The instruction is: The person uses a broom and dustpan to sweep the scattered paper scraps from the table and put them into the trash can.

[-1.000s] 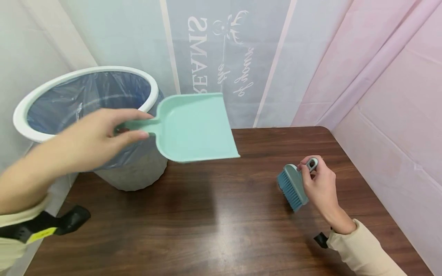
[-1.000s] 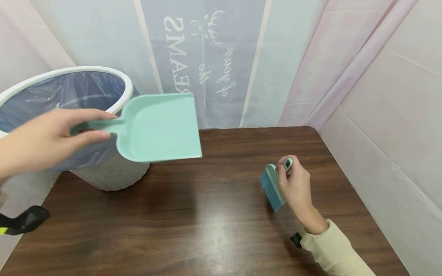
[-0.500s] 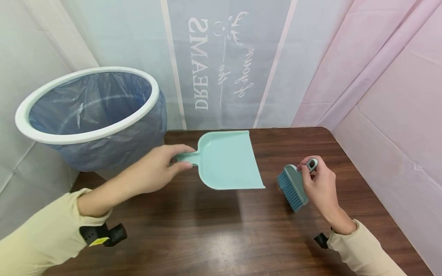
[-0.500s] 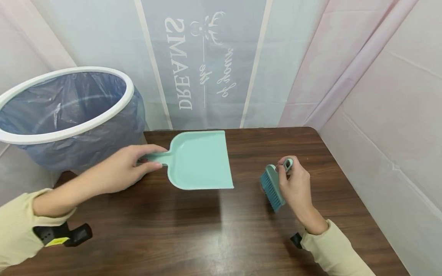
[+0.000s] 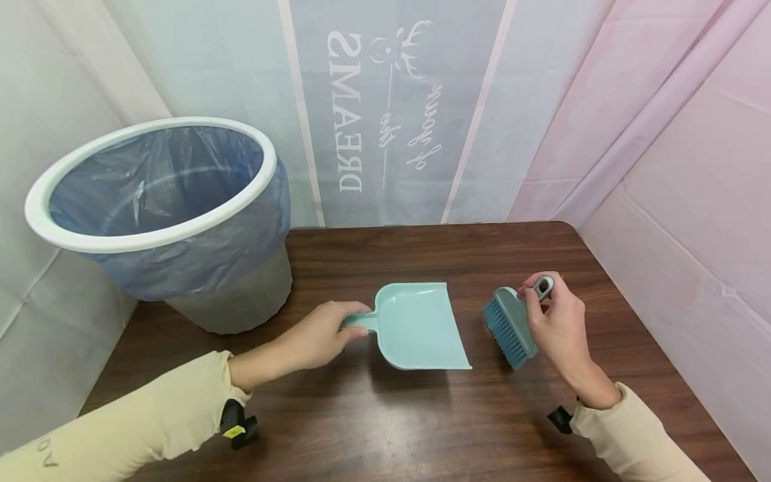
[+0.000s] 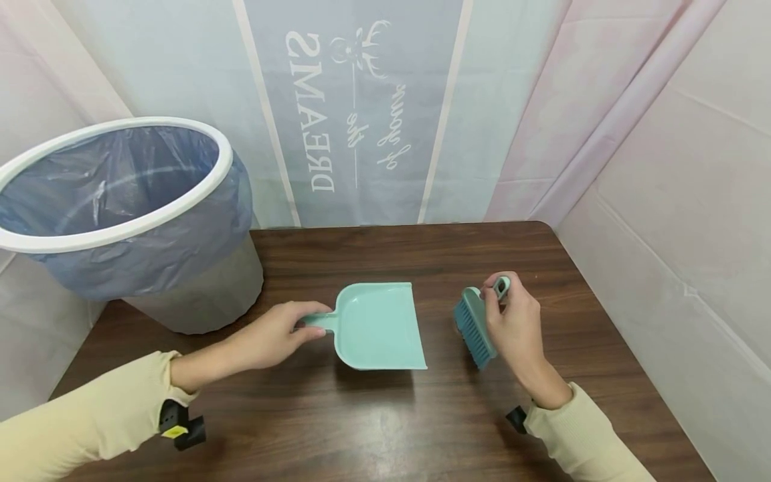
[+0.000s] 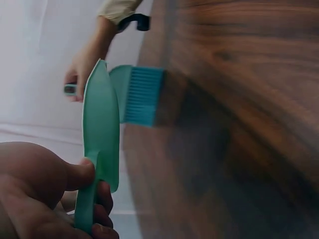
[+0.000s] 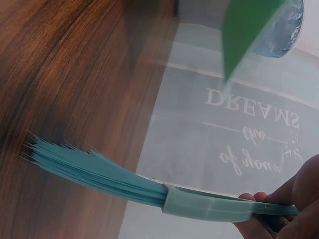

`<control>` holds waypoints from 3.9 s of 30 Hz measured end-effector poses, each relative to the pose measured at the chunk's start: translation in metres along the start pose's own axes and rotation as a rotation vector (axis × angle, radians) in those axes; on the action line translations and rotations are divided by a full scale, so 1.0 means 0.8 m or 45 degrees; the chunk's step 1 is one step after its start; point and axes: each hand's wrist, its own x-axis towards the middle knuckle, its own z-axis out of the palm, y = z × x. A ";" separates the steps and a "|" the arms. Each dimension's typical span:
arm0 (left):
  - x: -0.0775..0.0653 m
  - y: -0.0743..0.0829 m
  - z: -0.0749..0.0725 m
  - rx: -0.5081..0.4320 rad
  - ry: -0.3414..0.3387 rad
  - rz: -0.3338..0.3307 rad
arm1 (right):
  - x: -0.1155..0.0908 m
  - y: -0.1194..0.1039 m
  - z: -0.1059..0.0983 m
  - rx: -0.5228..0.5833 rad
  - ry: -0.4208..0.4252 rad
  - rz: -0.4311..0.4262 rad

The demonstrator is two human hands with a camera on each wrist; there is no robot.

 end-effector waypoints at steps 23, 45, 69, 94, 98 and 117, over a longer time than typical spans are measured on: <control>0.029 -0.059 0.088 0.077 0.067 0.061 | -0.004 0.000 0.000 -0.012 -0.026 -0.018; 0.043 -0.050 0.098 0.136 0.065 0.049 | -0.010 -0.018 -0.001 0.078 -0.032 -0.285; 0.049 -0.042 0.103 0.124 0.047 0.062 | -0.077 -0.065 0.062 0.050 -0.772 -1.322; 0.052 -0.042 0.104 0.148 -0.003 0.116 | -0.091 -0.059 0.096 -0.049 -0.841 -1.337; 0.052 -0.042 0.104 0.129 -0.007 0.117 | -0.092 -0.060 0.094 -0.068 -0.897 -1.303; 0.054 -0.044 0.096 0.101 0.017 0.066 | -0.087 -0.062 0.083 0.039 -0.953 -1.255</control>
